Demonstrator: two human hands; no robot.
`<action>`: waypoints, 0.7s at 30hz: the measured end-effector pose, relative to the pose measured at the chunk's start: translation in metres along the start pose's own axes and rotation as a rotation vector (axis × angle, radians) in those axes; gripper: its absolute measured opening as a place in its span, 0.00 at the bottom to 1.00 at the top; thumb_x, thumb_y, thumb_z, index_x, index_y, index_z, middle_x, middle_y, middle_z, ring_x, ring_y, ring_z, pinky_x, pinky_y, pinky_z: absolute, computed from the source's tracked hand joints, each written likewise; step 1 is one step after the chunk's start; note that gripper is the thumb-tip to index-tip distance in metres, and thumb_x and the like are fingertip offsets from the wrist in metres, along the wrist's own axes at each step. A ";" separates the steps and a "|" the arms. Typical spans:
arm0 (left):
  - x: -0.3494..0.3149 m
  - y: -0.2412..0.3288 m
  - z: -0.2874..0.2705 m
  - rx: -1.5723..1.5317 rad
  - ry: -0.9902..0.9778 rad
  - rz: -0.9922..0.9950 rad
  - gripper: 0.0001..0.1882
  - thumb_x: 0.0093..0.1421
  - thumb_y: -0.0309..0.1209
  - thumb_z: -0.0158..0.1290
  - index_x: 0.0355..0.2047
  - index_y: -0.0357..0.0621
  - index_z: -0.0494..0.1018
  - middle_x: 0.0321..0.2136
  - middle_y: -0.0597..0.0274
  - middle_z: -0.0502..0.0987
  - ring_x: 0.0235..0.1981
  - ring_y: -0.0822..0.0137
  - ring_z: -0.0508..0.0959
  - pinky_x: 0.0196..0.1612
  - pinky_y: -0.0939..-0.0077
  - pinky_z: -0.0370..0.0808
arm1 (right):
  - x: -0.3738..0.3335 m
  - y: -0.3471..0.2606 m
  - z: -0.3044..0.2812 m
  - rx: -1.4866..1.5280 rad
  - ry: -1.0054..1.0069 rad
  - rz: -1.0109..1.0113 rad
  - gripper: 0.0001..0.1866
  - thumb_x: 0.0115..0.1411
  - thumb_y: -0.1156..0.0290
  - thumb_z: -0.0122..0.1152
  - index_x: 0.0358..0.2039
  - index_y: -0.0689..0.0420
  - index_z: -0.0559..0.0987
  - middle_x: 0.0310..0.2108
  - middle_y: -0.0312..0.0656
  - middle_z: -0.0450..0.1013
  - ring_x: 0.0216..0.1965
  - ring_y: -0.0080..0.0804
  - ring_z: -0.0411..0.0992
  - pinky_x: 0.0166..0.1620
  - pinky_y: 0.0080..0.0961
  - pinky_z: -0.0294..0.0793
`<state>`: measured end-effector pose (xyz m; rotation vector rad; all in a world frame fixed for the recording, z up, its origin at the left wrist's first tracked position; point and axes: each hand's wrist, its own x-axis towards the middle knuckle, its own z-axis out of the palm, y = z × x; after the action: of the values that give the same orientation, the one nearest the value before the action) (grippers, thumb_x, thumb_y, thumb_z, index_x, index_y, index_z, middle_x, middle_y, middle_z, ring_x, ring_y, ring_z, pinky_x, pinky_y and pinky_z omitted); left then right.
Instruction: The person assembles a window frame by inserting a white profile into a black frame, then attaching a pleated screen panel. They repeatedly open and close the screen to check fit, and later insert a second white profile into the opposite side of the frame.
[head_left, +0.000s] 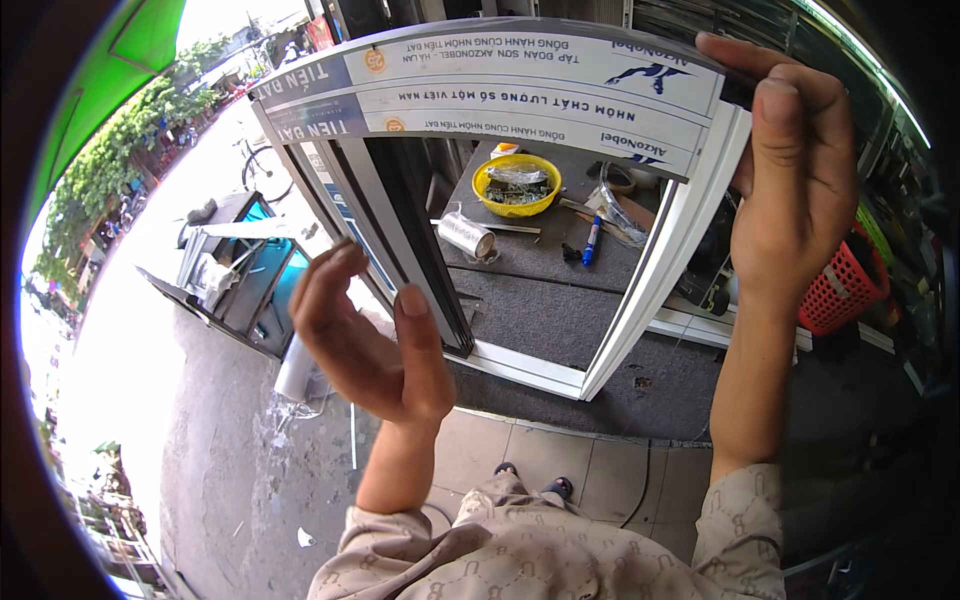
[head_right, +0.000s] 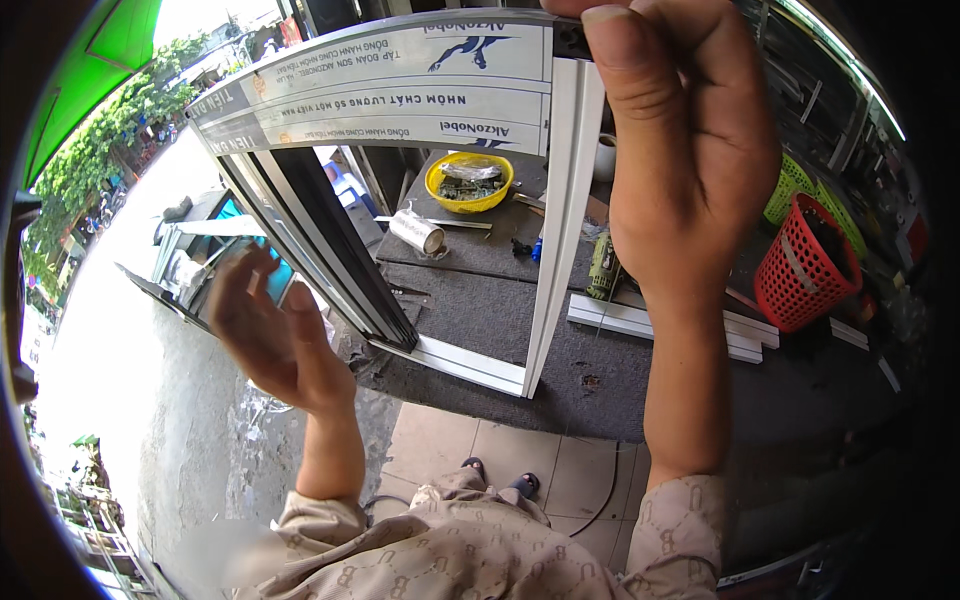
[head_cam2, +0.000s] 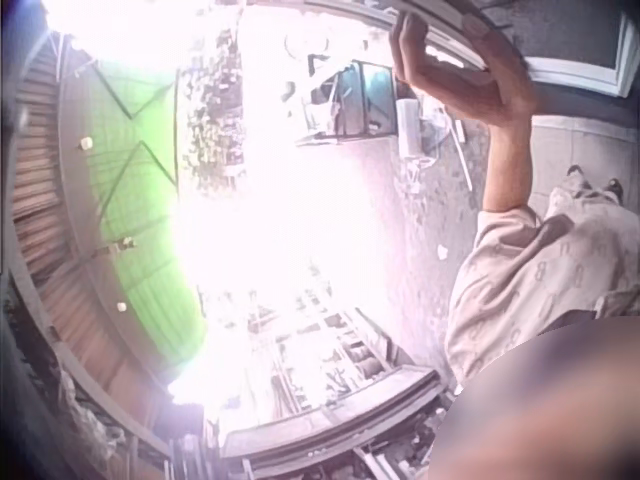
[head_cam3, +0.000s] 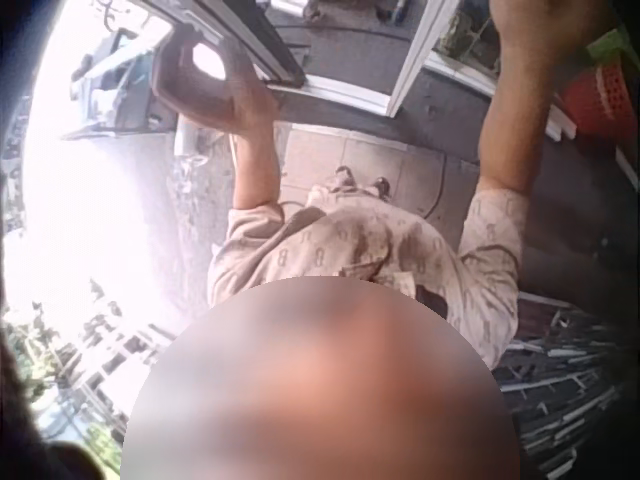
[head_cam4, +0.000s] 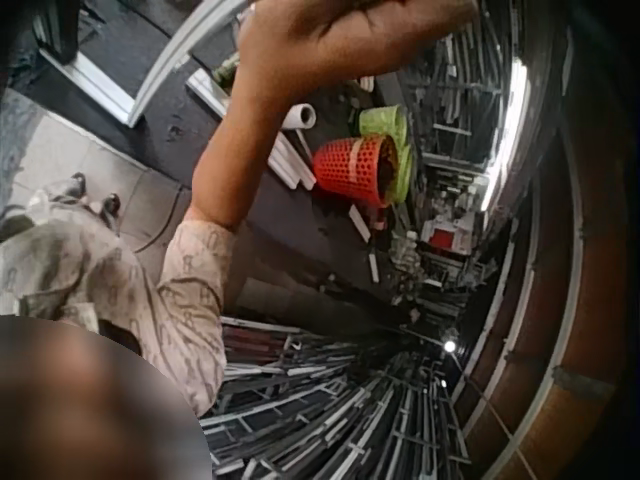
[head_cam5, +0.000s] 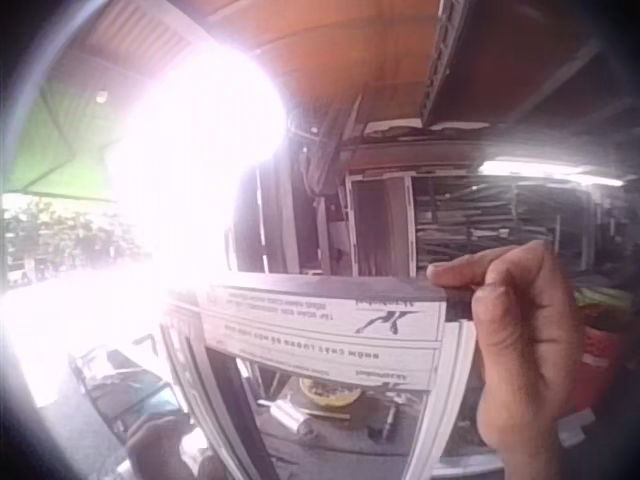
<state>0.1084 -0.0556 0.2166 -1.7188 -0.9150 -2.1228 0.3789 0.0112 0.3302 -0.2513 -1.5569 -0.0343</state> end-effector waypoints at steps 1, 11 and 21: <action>-0.031 -0.011 -0.002 0.075 0.017 -0.168 0.31 0.66 0.32 0.63 0.64 0.32 0.64 0.56 0.48 0.71 0.57 0.58 0.74 0.58 0.61 0.72 | -0.001 0.000 0.001 0.009 0.000 -0.002 0.12 0.79 0.64 0.51 0.50 0.58 0.76 0.53 0.53 0.81 0.26 0.09 0.63 0.30 0.12 0.63; -0.126 -0.047 -0.002 0.097 -0.016 -0.705 0.22 0.64 0.28 0.62 0.56 0.33 0.71 0.48 0.54 0.74 0.48 0.64 0.75 0.53 0.66 0.75 | -0.017 -0.007 0.004 -0.279 0.300 0.094 0.25 0.80 0.58 0.49 0.60 0.70 0.76 0.52 0.55 0.79 0.49 0.36 0.81 0.55 0.32 0.82; -0.127 -0.013 0.012 -0.070 -0.006 -0.733 0.24 0.54 0.16 0.47 0.53 0.29 0.74 0.45 0.51 0.80 0.45 0.63 0.82 0.46 0.71 0.79 | -0.008 -0.001 0.013 -0.055 0.105 -0.040 0.16 0.81 0.59 0.47 0.50 0.61 0.72 0.52 0.58 0.80 0.48 0.30 0.80 0.52 0.27 0.80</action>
<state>0.1443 -0.0617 0.0940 -1.5648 -1.6903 -2.5897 0.3659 0.0116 0.3226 -0.2574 -1.4578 -0.1197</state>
